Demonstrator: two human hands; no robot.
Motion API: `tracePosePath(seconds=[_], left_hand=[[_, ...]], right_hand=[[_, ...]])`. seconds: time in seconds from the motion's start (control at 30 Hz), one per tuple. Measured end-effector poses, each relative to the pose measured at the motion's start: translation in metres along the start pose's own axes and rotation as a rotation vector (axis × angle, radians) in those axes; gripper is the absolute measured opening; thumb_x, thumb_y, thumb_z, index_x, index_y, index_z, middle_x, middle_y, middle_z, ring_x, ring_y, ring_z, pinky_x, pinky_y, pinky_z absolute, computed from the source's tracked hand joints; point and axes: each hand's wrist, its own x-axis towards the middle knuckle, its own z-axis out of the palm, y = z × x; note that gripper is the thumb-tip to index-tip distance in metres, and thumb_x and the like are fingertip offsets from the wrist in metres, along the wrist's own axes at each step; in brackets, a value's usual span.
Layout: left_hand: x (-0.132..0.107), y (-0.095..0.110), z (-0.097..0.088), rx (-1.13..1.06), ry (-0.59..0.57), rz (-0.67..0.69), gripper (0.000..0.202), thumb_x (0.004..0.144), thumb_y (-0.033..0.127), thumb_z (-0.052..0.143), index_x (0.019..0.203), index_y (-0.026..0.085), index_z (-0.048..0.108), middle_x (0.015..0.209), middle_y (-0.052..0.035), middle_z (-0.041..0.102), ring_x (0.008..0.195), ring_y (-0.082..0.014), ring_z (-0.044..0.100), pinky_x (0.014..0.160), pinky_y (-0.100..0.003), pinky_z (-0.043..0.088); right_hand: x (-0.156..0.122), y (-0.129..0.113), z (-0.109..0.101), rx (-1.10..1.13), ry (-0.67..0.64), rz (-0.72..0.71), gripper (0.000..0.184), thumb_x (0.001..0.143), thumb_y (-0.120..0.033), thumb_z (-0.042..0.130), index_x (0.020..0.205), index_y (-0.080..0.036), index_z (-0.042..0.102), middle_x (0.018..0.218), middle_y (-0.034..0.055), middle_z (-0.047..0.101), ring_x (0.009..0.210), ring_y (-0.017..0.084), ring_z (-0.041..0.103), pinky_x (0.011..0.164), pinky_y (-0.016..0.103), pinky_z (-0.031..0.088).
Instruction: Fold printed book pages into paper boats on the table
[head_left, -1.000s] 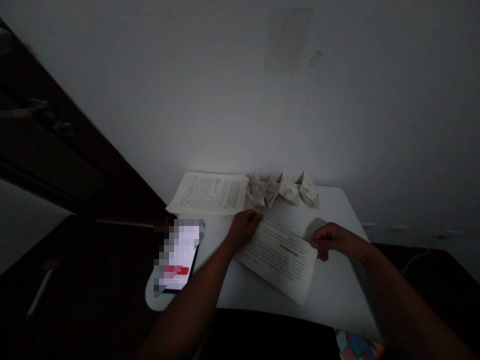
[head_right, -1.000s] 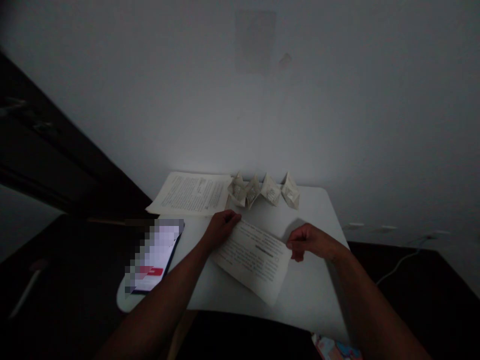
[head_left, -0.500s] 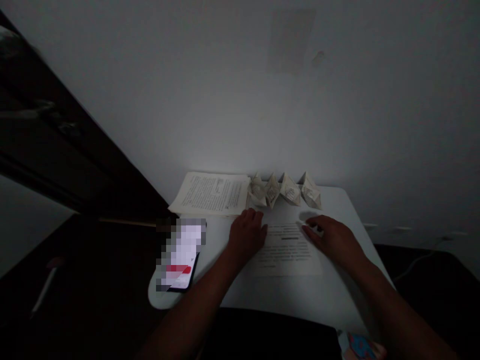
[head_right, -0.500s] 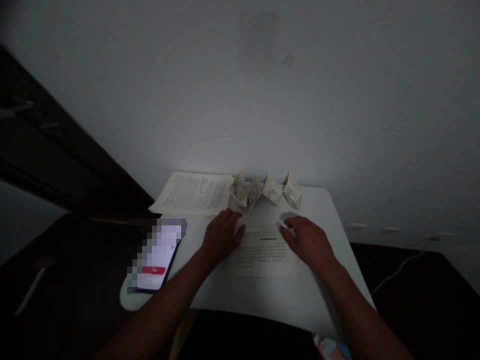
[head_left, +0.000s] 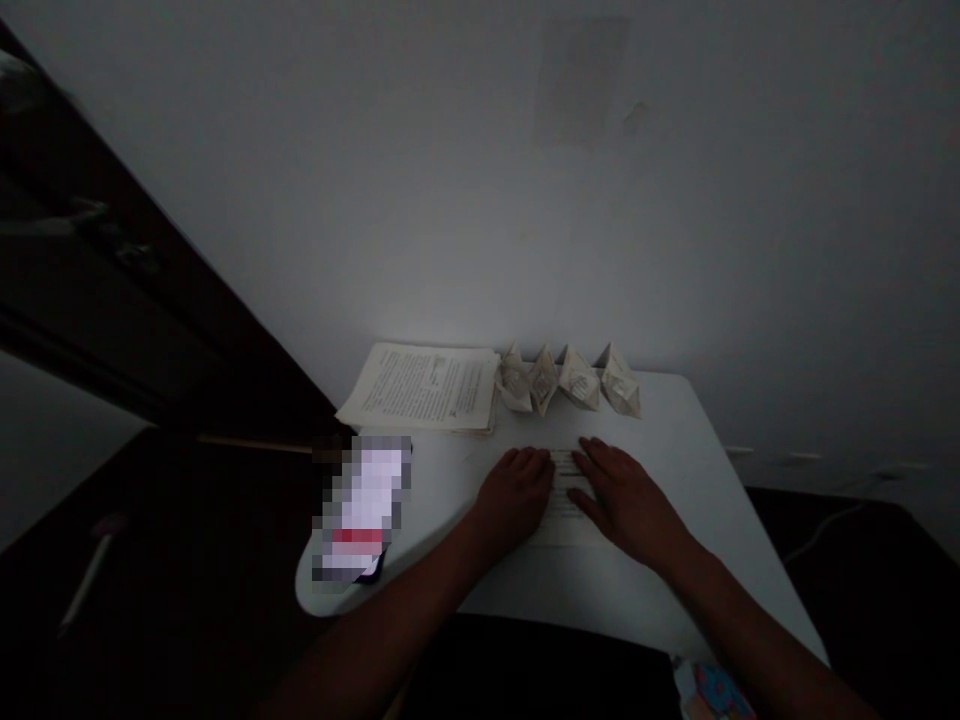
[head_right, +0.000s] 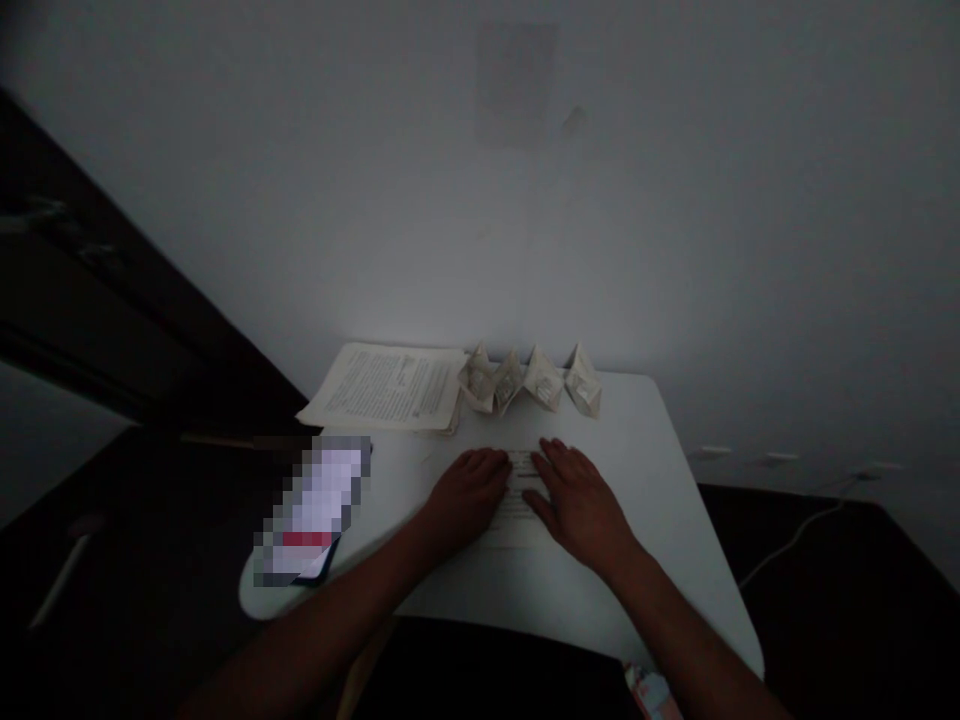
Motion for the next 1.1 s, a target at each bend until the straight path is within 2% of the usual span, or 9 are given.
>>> tracePosePath(seconds=[0.1,0.2,0.3,0.43,0.67,0.9,1.1], left_hand=[[-0.001,0.006,0.005,0.042,-0.002,-0.025,0.030,0.087,0.017,0.039,0.113,0.011,0.053,0.117,-0.0126,0.056,0.108,-0.0224,0.050,0.094,-0.036,0.038],[-0.002,0.009,0.013,0.055,0.001,-0.024,0.033,0.087,0.018,0.040,0.117,0.009,0.052,0.122,-0.0139,0.054,0.112,-0.0236,0.049,0.098,-0.037,0.036],[-0.006,0.011,0.020,0.070,0.011,-0.052,0.037,0.087,0.017,0.038,0.121,0.007,0.049,0.126,-0.0151,0.051,0.117,-0.0244,0.046,0.102,-0.038,0.032],[-0.008,0.012,0.023,0.066,0.034,-0.079,0.039,0.086,0.016,0.037,0.123,0.007,0.047,0.129,-0.0151,0.049,0.121,-0.0244,0.043,0.103,-0.039,0.031],[-0.004,0.010,0.014,-0.014,0.072,-0.139,0.036,0.085,0.018,0.041,0.118,0.010,0.049,0.128,-0.0147,0.050,0.120,-0.0253,0.043,0.104,-0.042,0.030],[-0.003,0.009,0.011,-0.028,0.045,-0.133,0.036,0.084,0.018,0.040,0.118,0.010,0.049,0.125,-0.0145,0.052,0.117,-0.0251,0.045,0.101,-0.042,0.031],[0.000,0.007,0.008,-0.050,0.026,-0.113,0.039,0.082,0.018,0.042,0.121,0.013,0.047,0.125,-0.0114,0.052,0.114,-0.0237,0.045,0.099,-0.042,0.031]], right_hand=[[0.001,-0.017,0.002,-0.008,0.059,0.015,0.037,0.087,-0.029,0.046,0.119,-0.011,0.055,0.128,0.0167,0.052,0.120,0.028,0.046,0.100,0.048,0.036],[0.004,-0.034,0.008,0.044,0.085,-0.042,0.034,0.086,-0.020,0.044,0.117,-0.012,0.056,0.119,0.0153,0.059,0.110,0.024,0.054,0.097,0.043,0.041],[0.006,-0.043,0.015,0.077,0.129,-0.033,0.034,0.084,-0.017,0.045,0.115,-0.011,0.056,0.115,0.0147,0.061,0.108,0.024,0.054,0.093,0.041,0.044],[0.008,-0.043,0.016,0.066,0.134,-0.020,0.030,0.084,-0.016,0.045,0.110,-0.010,0.058,0.113,0.0152,0.061,0.106,0.025,0.054,0.093,0.041,0.043],[0.018,-0.041,0.009,0.026,0.142,0.008,0.028,0.085,-0.016,0.043,0.108,-0.009,0.056,0.111,0.0162,0.061,0.106,0.025,0.054,0.095,0.042,0.041],[0.021,-0.040,0.013,0.009,0.106,-0.001,0.029,0.084,-0.015,0.043,0.110,-0.009,0.054,0.111,0.0157,0.061,0.103,0.026,0.055,0.093,0.041,0.041],[0.025,-0.042,0.010,0.035,0.067,0.056,0.029,0.085,-0.017,0.044,0.112,-0.011,0.052,0.111,0.0137,0.060,0.103,0.024,0.054,0.091,0.039,0.041]])
